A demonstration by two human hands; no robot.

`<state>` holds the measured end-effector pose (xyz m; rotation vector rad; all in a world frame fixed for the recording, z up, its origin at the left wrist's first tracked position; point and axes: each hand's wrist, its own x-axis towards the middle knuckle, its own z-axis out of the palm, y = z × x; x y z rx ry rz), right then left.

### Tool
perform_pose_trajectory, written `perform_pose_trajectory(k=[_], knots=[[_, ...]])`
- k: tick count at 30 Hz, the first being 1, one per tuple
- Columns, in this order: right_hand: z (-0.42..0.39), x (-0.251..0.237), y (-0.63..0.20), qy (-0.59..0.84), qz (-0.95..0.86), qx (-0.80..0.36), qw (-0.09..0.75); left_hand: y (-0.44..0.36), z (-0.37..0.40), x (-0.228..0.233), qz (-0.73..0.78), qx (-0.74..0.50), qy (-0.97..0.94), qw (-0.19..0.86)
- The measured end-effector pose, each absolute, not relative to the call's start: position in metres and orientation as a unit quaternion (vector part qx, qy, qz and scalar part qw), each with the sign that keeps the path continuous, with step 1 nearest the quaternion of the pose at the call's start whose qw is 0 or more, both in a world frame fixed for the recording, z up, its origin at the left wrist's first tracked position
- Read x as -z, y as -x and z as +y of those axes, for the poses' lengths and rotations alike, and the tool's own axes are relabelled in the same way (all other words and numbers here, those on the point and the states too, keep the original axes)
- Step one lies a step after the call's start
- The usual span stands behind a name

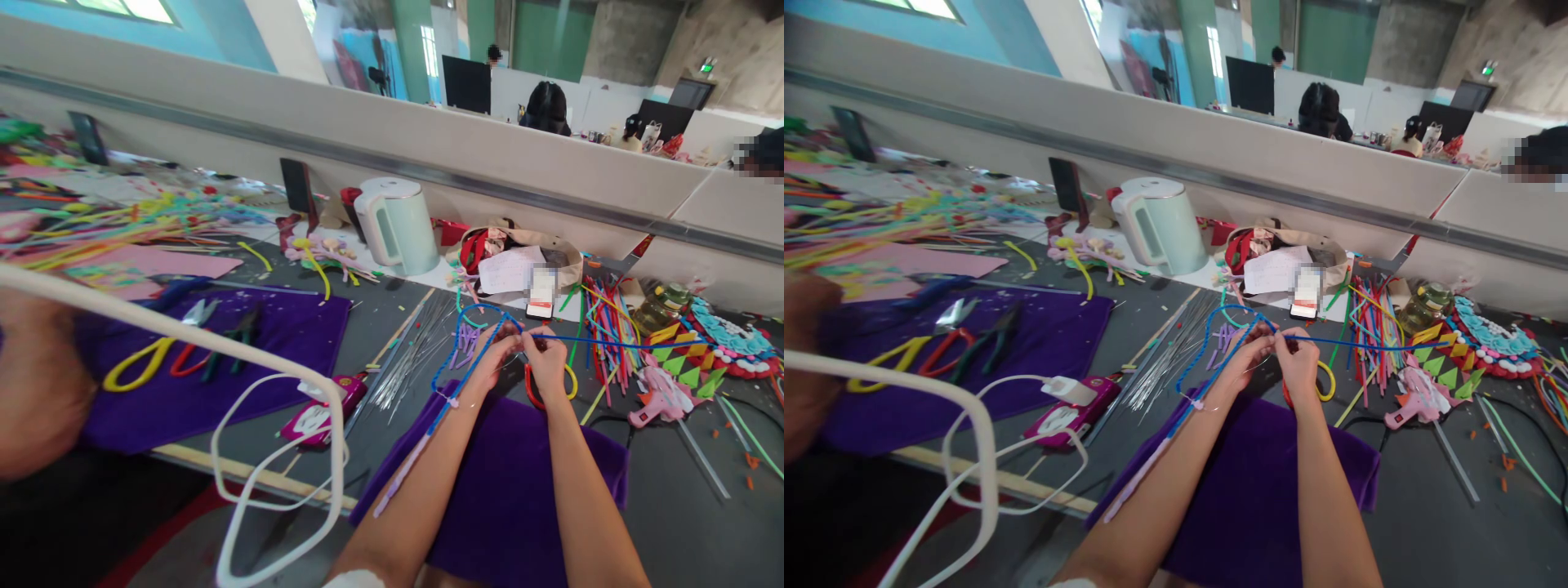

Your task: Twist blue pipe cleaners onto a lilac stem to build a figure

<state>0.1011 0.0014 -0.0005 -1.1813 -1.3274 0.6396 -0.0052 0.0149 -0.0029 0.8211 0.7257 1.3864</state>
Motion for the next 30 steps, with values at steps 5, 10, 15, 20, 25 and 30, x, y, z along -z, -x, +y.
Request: perform_pose_trajectory(k=[5,10,15,20,25,30], knots=[[0.0,0.003,-0.099,0.544,-0.602,-0.195,0.551,0.007,0.015,0.001,0.337,-0.603,-0.405,0.599],[0.001,0.006,-0.1,0.547,-0.611,-0.172,0.546,0.007,0.015,0.001,0.334,-0.605,-0.424,0.585],[0.003,0.007,-0.102,0.546,-0.601,-0.166,0.56,0.004,0.013,0.0,0.351,-0.605,-0.44,0.564],[0.004,0.003,-0.108,0.532,-0.562,-0.211,0.597,0.0,0.005,-0.002,0.347,-0.612,-0.512,0.492],[0.003,-0.009,-0.123,0.499,-0.529,-0.317,0.609,-0.011,-0.003,-0.005,0.343,-0.609,-0.507,0.505],[0.001,-0.012,-0.143,0.448,-0.482,-0.441,0.611,-0.022,-0.013,-0.012,0.325,-0.589,-0.492,0.553]])
